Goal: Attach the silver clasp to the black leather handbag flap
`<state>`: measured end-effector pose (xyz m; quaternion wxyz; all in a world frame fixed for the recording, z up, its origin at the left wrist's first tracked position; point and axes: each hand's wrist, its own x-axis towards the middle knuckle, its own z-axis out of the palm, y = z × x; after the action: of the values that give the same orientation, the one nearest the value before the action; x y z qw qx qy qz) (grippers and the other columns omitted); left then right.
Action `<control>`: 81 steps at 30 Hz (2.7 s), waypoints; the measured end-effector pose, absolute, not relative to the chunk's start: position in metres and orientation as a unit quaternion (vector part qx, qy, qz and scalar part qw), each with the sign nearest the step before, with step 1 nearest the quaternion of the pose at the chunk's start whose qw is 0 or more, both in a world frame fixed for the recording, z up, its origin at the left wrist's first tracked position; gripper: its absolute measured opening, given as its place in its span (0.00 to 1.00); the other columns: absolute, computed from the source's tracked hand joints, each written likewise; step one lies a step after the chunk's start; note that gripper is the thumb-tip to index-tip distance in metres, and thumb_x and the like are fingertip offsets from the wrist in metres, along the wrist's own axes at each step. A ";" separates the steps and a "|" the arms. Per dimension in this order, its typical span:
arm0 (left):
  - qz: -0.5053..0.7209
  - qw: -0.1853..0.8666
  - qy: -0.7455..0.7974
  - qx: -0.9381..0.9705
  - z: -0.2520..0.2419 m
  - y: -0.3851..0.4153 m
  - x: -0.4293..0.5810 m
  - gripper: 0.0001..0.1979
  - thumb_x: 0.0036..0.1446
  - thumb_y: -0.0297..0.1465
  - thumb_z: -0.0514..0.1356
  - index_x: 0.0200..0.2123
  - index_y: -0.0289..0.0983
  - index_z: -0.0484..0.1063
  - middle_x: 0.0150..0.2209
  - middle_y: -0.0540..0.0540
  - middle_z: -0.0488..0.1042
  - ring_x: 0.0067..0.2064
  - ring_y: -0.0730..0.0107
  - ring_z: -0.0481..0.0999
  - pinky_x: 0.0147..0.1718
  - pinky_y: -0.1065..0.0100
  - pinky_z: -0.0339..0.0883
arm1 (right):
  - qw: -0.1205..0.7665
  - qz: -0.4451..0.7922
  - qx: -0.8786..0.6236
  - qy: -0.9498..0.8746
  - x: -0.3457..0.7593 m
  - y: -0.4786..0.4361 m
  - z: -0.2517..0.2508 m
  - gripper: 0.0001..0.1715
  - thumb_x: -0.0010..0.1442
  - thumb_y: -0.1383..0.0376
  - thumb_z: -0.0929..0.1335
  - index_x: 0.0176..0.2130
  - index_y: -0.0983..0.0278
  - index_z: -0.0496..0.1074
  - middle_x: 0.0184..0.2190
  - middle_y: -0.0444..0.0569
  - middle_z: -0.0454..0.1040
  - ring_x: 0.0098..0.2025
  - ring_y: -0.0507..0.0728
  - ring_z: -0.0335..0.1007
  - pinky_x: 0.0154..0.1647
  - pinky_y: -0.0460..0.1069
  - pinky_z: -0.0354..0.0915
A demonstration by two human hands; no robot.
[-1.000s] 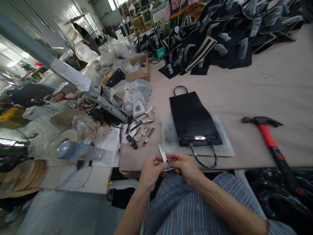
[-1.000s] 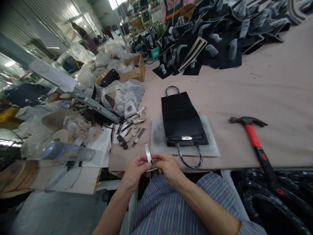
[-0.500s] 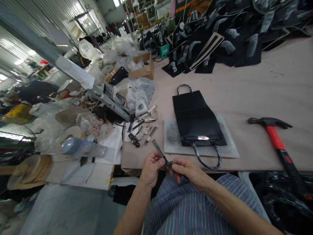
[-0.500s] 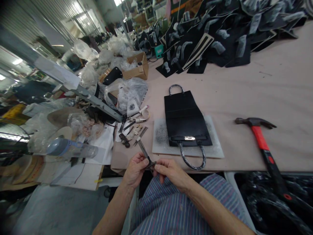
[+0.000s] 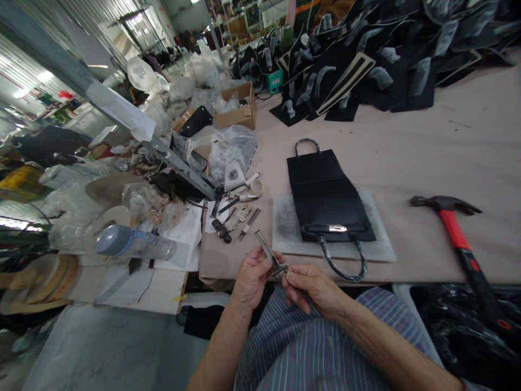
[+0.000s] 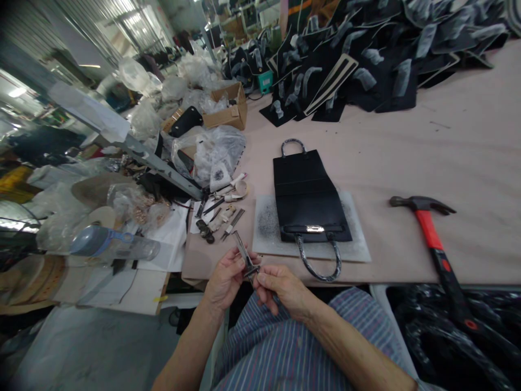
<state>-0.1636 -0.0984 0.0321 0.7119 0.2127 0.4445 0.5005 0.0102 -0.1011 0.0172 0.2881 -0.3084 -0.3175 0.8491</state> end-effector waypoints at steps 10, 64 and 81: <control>0.529 0.734 0.419 0.084 0.019 -0.098 -0.161 0.22 0.46 0.30 0.76 0.44 0.36 0.74 0.34 0.50 0.78 0.33 0.72 0.78 0.34 0.71 0.72 | 0.322 0.893 -0.231 -0.211 0.012 -0.103 0.023 0.18 0.57 0.54 0.72 0.36 0.68 0.77 0.20 0.43 0.73 0.15 0.47 0.62 0.37 0.52 0.71; 0.547 0.707 0.431 0.121 0.025 -0.078 -0.148 0.20 0.43 0.31 0.78 0.40 0.34 0.78 0.32 0.48 0.78 0.31 0.72 0.79 0.29 0.72 0.76 | 0.415 0.633 -0.482 -0.442 0.041 -0.101 0.011 0.18 0.58 0.54 0.70 0.41 0.65 0.76 0.27 0.44 0.73 0.29 0.52 0.68 0.31 0.48 0.65; 0.536 0.500 0.460 0.501 0.010 0.024 -0.083 0.12 0.52 0.33 0.71 0.39 0.37 0.76 0.36 0.48 0.80 0.38 0.69 0.79 0.42 0.68 0.73 | 0.151 0.329 -0.666 -0.652 0.085 -0.090 -0.005 0.18 0.66 0.66 0.61 0.52 0.67 0.70 0.45 0.58 0.78 0.46 0.65 0.75 0.48 0.58 0.66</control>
<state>-0.0832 0.0237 0.0102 0.5000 0.5008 0.4601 0.5362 0.0851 -0.0903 -0.0050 0.1508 -0.6661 -0.6520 0.3292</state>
